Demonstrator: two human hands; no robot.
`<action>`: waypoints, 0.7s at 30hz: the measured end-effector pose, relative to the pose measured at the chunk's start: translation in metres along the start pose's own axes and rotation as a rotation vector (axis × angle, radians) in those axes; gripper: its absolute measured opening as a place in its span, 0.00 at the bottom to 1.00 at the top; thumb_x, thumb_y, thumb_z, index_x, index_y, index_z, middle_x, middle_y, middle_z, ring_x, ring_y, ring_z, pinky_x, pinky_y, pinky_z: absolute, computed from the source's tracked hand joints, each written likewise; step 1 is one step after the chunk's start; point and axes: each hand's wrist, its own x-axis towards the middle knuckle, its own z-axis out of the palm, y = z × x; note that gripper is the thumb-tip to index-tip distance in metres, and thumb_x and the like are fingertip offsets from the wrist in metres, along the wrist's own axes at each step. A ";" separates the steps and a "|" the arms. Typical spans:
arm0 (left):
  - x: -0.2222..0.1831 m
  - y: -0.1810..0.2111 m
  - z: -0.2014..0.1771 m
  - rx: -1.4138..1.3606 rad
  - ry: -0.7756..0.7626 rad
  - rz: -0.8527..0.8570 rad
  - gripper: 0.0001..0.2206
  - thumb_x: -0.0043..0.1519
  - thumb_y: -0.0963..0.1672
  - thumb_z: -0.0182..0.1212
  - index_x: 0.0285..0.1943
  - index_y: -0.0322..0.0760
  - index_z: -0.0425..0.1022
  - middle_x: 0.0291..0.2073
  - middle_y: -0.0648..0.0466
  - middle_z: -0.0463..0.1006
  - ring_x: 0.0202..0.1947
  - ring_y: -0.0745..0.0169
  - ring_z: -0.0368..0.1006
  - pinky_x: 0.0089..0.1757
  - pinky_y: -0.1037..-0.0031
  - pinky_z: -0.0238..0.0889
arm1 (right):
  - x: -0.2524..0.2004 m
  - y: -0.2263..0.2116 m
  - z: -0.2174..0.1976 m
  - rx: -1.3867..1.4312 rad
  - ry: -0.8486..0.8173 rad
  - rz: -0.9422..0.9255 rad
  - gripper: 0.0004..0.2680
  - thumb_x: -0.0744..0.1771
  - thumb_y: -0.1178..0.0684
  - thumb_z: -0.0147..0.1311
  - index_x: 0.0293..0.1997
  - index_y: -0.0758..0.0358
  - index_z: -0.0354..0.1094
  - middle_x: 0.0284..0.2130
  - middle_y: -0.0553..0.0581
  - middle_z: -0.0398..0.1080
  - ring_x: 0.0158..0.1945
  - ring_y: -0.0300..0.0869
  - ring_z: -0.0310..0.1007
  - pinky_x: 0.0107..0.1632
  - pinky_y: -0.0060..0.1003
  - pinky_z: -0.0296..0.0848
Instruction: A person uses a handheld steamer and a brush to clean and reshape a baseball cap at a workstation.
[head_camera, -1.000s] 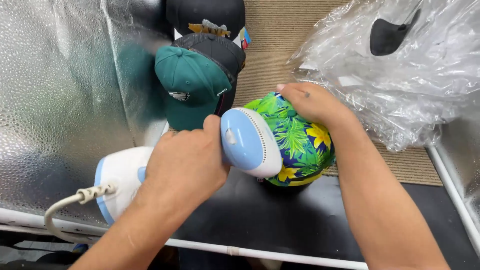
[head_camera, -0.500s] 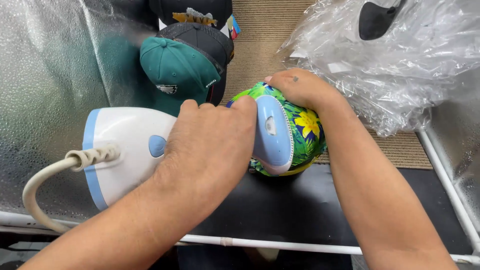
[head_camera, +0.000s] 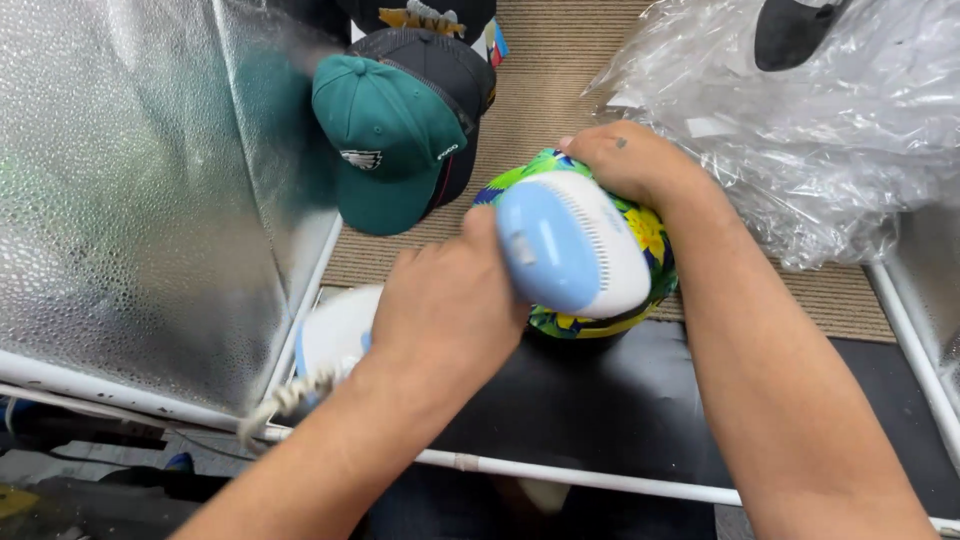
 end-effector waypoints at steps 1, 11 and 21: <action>-0.006 -0.002 0.004 0.000 0.002 0.006 0.19 0.50 0.47 0.62 0.47 0.38 0.62 0.27 0.47 0.82 0.28 0.35 0.78 0.34 0.47 0.64 | -0.005 -0.003 0.000 0.002 0.006 0.002 0.17 0.68 0.38 0.43 0.53 0.51 0.77 0.57 0.49 0.75 0.56 0.43 0.70 0.56 0.42 0.64; -0.048 -0.004 -0.024 -0.388 -0.373 -0.569 0.37 0.50 0.55 0.68 0.64 0.43 0.55 0.50 0.42 0.79 0.53 0.29 0.72 0.47 0.46 0.63 | -0.005 -0.003 0.003 -0.013 0.059 0.063 0.20 0.67 0.37 0.43 0.63 0.48 0.72 0.64 0.53 0.67 0.63 0.52 0.67 0.63 0.49 0.64; -0.089 0.030 0.037 -1.465 -0.148 -0.808 0.22 0.54 0.48 0.65 0.56 0.40 0.67 0.36 0.50 0.80 0.29 0.60 0.77 0.39 0.66 0.73 | -0.005 -0.003 0.009 -0.059 0.075 0.038 0.19 0.68 0.37 0.42 0.59 0.49 0.74 0.60 0.53 0.70 0.58 0.52 0.69 0.58 0.49 0.66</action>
